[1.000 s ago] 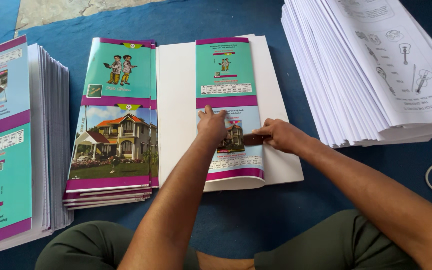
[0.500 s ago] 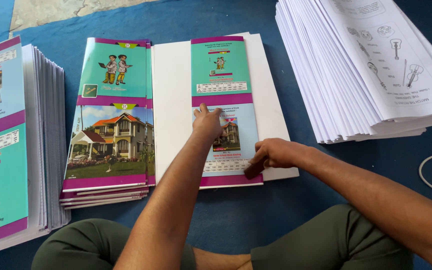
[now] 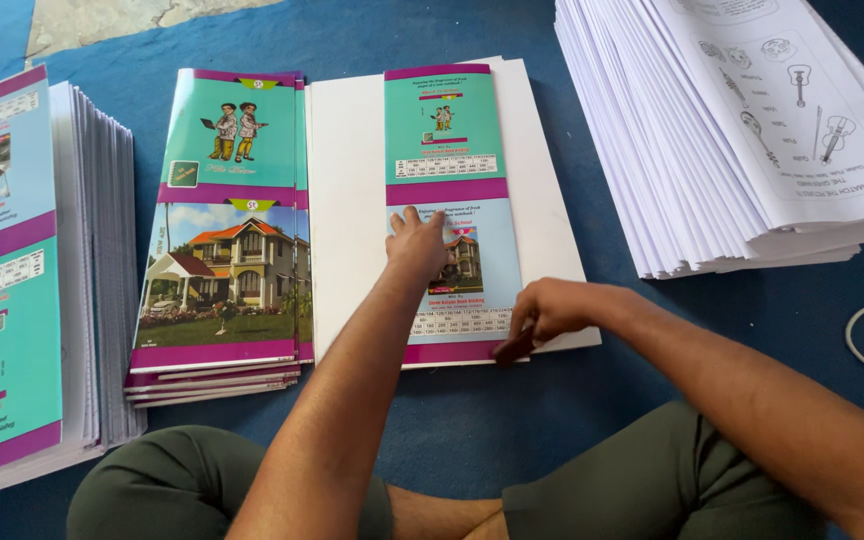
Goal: The person sits on the floor and repeatedly folds a printed cover sheet over a stack of white pages, then uses a small wooden block to press and crease the fold. The person repeats this folding and pressing cycle multiple times on the same stack.
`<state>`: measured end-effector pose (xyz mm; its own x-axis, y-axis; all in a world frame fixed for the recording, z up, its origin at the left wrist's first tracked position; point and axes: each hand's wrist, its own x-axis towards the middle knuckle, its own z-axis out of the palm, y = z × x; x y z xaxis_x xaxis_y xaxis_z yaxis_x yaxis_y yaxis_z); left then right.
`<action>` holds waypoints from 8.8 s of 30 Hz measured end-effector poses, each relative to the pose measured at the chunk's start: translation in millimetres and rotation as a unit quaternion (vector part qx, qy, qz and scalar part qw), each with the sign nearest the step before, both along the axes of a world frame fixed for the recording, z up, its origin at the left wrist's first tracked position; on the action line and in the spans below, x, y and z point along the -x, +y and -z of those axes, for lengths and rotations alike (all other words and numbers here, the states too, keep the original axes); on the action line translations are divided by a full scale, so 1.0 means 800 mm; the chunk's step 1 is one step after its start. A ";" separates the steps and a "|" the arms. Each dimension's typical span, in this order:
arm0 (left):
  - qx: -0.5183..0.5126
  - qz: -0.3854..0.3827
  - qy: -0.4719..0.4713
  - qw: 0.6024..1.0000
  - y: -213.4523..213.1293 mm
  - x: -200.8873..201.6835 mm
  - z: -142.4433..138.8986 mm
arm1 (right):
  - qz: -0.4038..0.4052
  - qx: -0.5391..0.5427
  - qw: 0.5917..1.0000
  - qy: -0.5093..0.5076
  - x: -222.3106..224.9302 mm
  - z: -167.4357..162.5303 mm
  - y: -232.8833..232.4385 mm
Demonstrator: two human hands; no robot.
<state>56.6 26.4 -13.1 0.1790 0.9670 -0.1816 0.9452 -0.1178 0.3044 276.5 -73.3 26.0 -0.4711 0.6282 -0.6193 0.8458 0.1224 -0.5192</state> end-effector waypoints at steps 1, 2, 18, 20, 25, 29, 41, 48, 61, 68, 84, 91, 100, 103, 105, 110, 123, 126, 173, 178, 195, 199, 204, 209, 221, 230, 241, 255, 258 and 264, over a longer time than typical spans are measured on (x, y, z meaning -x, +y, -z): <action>0.003 0.002 0.005 1.000 -0.001 0.002 -0.003 | 0.041 0.024 0.999 0.014 -0.006 0.003 0.006; 0.006 0.005 0.010 1.000 -0.001 0.004 -0.005 | 0.083 0.048 0.995 0.027 -0.015 0.005 0.011; -0.094 0.044 -0.013 0.995 -0.019 -0.018 -0.010 | 0.363 -0.243 0.893 -0.109 -0.109 -0.001 0.049; -0.088 0.034 -0.033 0.995 -0.026 -0.032 -0.006 | 0.309 -0.266 0.896 -0.177 -0.113 -0.002 0.049; -0.077 0.036 -0.041 0.996 -0.051 -0.073 -0.013 | 0.292 -0.268 0.890 -0.227 -0.107 -0.004 0.046; -0.049 0.006 -0.051 0.997 -0.077 -0.101 -0.035 | 0.232 -0.304 0.885 -0.266 -0.089 -0.009 0.046; 0.028 0.001 -0.037 0.999 -0.064 -0.115 -0.026 | 0.230 -0.190 0.930 -0.216 -0.051 -0.009 0.045; 0.004 -0.009 -0.064 0.998 -0.065 -0.100 -0.028 | 0.248 -0.176 0.927 -0.218 -0.049 -0.008 0.046; -0.085 0.009 -0.058 0.995 -0.048 -0.045 -0.051 | 0.240 -0.168 0.933 -0.209 -0.053 -0.008 0.049; -0.148 0.050 -0.072 0.985 -0.027 -0.008 -0.075 | 0.244 -0.157 0.933 -0.214 -0.053 -0.010 0.049; -0.183 0.006 -0.085 0.979 0.000 0.111 -0.165 | 0.255 -0.151 0.931 -0.215 -0.052 -0.015 0.044; -0.241 -0.007 -0.091 0.966 0.004 0.182 -0.189 | 0.236 -0.194 0.930 -0.203 -0.064 -0.001 0.047; -0.221 -0.143 -0.026 0.965 0.008 0.248 -0.175 | 0.246 -0.186 0.926 -0.218 -0.067 0.004 0.049; -0.218 -0.173 -0.063 0.959 0.002 0.270 -0.173 | 0.248 -0.185 0.927 -0.213 -0.071 0.006 0.047; -0.231 -0.180 -0.064 0.954 -0.003 0.285 -0.171 | 0.245 -0.187 0.927 -0.212 -0.071 0.009 0.047; -0.224 -0.203 -0.087 0.949 -0.016 0.314 -0.169 | 0.256 -0.172 0.925 -0.221 -0.073 0.009 0.048; -0.154 -0.263 -0.140 0.942 -0.036 0.349 -0.149 | 0.268 -0.201 0.926 -0.176 -0.082 0.017 0.048; -0.136 -0.280 -0.081 0.947 -0.036 0.348 -0.141 | 0.283 -0.227 0.922 -0.134 -0.078 0.022 0.051; 0.071 -0.169 -0.265 0.946 -0.011 0.238 -0.059 | 0.531 -0.101 0.778 0.322 -0.059 -0.037 0.044; 0.154 -0.231 -0.384 0.880 -0.010 0.233 -0.059 | 0.522 -0.101 0.776 0.341 -0.060 -0.038 0.044; 0.334 -0.245 -0.268 0.870 -0.033 0.224 -0.052 | 0.504 -0.138 0.836 0.169 -0.070 -0.001 0.054; 0.325 -0.248 -0.281 0.868 -0.037 0.218 -0.041 | 0.505 -0.091 0.854 0.085 -0.079 0.006 0.056; 0.313 -0.256 -0.302 0.863 -0.042 0.218 -0.035 | 0.494 -0.014 0.869 0.027 -0.090 0.003 0.056; 0.299 -0.272 -0.335 0.851 -0.046 0.219 -0.029 | 0.475 0.061 0.878 0.014 -0.098 -0.003 0.049; 0.353 -0.292 -0.308 0.834 -0.062 0.232 -0.029 | 0.424 0.006 0.905 0.018 -0.091 0.010 0.053; 0.239 -0.292 -0.335 0.863 -0.068 0.209 -0.008 | 0.408 -0.081 0.909 -0.017 -0.075 -0.001 0.045; 0.141 -0.278 -0.356 0.881 -0.066 0.198 -0.016 | 0.452 -0.148 0.879 0.030 -0.076 0.004 0.058; 0.033 -0.213 -0.268 0.939 -0.062 0.187 -0.006 | 0.531 -0.156 0.825 0.111 -0.111 -0.024 0.047; 0.017 -0.185 -0.233 0.955 -0.066 0.178 -0.014 | 0.533 -0.180 0.815 0.138 -0.121 -0.027 0.051; 0.061 -0.186 -0.244 0.950 -0.067 0.159 -0.003 | 0.539 -0.174 0.769 0.297 -0.122 -0.028 0.060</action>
<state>-70.8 -26.8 -10.6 -0.0796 0.9566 -0.2804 0.6570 0.2619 0.7069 374.3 -25.2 48.2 0.3038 0.9310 -0.2025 0.1795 -0.2647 -0.9475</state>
